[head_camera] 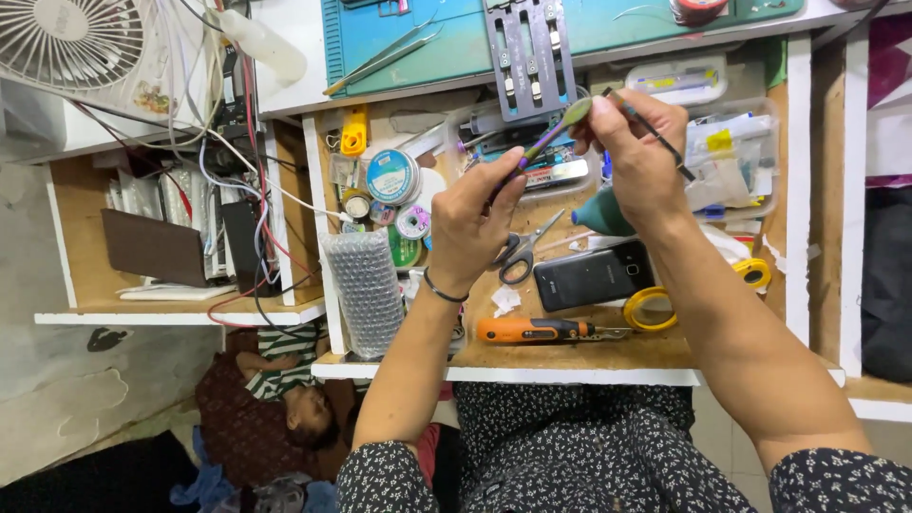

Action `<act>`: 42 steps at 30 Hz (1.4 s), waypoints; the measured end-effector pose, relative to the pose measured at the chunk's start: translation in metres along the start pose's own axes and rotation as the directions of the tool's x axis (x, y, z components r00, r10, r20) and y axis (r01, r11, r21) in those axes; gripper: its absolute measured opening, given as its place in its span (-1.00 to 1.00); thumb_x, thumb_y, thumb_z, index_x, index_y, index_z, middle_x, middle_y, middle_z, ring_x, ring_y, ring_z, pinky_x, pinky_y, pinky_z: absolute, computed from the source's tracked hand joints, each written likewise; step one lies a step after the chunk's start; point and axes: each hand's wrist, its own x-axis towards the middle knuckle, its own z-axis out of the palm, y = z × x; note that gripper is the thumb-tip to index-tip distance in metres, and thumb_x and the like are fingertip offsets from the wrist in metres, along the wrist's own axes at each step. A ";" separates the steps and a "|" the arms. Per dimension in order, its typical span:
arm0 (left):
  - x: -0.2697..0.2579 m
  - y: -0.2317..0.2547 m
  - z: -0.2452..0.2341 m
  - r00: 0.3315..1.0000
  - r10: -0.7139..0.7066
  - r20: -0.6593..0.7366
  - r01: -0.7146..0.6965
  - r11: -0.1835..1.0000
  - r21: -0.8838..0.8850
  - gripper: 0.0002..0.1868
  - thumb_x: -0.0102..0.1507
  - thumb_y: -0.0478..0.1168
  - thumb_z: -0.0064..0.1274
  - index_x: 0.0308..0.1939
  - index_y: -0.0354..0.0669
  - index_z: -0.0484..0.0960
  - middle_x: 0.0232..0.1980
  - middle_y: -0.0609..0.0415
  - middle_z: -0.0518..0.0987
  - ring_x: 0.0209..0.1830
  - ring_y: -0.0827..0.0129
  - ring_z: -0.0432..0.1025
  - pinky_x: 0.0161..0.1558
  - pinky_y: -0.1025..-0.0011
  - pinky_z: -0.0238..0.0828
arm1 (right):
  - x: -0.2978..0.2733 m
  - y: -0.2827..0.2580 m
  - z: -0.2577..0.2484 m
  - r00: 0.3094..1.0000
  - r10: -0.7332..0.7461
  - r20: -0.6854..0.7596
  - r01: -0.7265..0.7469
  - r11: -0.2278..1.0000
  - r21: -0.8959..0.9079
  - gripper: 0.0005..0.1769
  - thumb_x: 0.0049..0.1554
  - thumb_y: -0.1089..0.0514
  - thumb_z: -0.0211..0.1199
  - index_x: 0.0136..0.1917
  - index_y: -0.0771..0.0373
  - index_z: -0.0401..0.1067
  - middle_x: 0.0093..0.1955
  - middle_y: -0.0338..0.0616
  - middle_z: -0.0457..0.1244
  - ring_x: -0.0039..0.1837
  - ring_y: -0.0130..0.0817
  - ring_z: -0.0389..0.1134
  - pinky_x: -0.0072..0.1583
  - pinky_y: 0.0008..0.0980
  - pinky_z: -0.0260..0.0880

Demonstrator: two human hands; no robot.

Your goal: Soldering wires and cleaning a mobile phone circuit board on a repair bench.

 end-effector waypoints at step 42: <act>-0.008 -0.027 -0.011 0.980 -0.095 -0.177 0.074 0.990 -0.118 -0.75 0.42 -0.07 0.05 0.13 0.01 0.56 -0.43 0.33 0.48 -0.57 0.61 0.12 -0.48 0.54 -0.04 | 0.000 -0.002 -0.014 0.988 -0.058 0.142 0.048 0.996 0.076 -0.87 0.32 0.20 0.13 0.03 0.27 0.45 -0.18 -0.24 0.26 -0.19 -0.51 0.24 -0.09 -0.58 0.27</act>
